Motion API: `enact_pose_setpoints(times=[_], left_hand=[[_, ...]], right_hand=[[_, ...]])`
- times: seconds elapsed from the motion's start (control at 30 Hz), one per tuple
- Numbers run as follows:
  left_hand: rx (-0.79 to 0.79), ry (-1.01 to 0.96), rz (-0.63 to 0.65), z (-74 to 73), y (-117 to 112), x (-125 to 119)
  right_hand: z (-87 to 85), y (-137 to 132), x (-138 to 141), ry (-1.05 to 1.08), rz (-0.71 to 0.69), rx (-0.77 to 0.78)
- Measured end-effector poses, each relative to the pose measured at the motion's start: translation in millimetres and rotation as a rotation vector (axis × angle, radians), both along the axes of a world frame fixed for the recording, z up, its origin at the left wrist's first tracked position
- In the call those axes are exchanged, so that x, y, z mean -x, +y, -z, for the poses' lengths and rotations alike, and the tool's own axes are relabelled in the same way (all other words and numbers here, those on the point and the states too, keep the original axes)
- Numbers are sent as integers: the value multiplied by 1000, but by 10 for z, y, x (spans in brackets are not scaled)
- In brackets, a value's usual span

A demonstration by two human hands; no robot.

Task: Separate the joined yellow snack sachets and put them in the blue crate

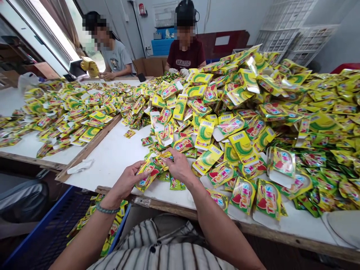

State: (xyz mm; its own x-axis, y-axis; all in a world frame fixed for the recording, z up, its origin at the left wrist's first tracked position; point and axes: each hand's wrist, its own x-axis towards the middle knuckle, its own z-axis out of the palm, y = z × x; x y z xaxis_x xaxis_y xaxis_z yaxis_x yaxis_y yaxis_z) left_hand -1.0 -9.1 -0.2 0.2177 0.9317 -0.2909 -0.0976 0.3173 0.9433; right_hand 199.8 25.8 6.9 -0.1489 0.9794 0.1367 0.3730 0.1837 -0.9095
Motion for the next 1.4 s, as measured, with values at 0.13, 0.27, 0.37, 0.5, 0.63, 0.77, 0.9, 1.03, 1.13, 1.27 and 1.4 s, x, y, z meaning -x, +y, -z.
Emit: enact_pose_setpoints(times=[0.13,0.27,0.37,0.5,0.63,0.77,0.9,1.03,1.13,1.27,1.4], left_hand=[[-42,55,60,-52,-4,13],[-39,73,168,-109,-30,-25],[24,24,162,-121,-27,-82],[89,-44,87,-104,8,-151],[52,-90,32,-90,27,-140],[52,-94,-11,-83,10,-77],[59,-87,-49,-66,-17,-47],[60,-74,-23,-58,-37,-38],[80,-87,-23,-47,-33,-4],[62,-108,-4,-7,-27,34],[77,-125,25,30,-52,-21]], right_hand=[[-2,15,-48,-11,-80,10],[-4,16,-14,-11,-129,-65],[17,0,57,-11,-24,-137],[55,-31,128,-19,6,-170],[64,-40,104,68,40,-223],[51,-63,86,-20,42,-312],[70,-94,124,-87,51,-339],[91,-112,164,-123,11,-268],[49,-143,195,-132,-151,-176],[18,-199,269,-136,-334,-72],[118,-203,327,-17,-269,-55]])
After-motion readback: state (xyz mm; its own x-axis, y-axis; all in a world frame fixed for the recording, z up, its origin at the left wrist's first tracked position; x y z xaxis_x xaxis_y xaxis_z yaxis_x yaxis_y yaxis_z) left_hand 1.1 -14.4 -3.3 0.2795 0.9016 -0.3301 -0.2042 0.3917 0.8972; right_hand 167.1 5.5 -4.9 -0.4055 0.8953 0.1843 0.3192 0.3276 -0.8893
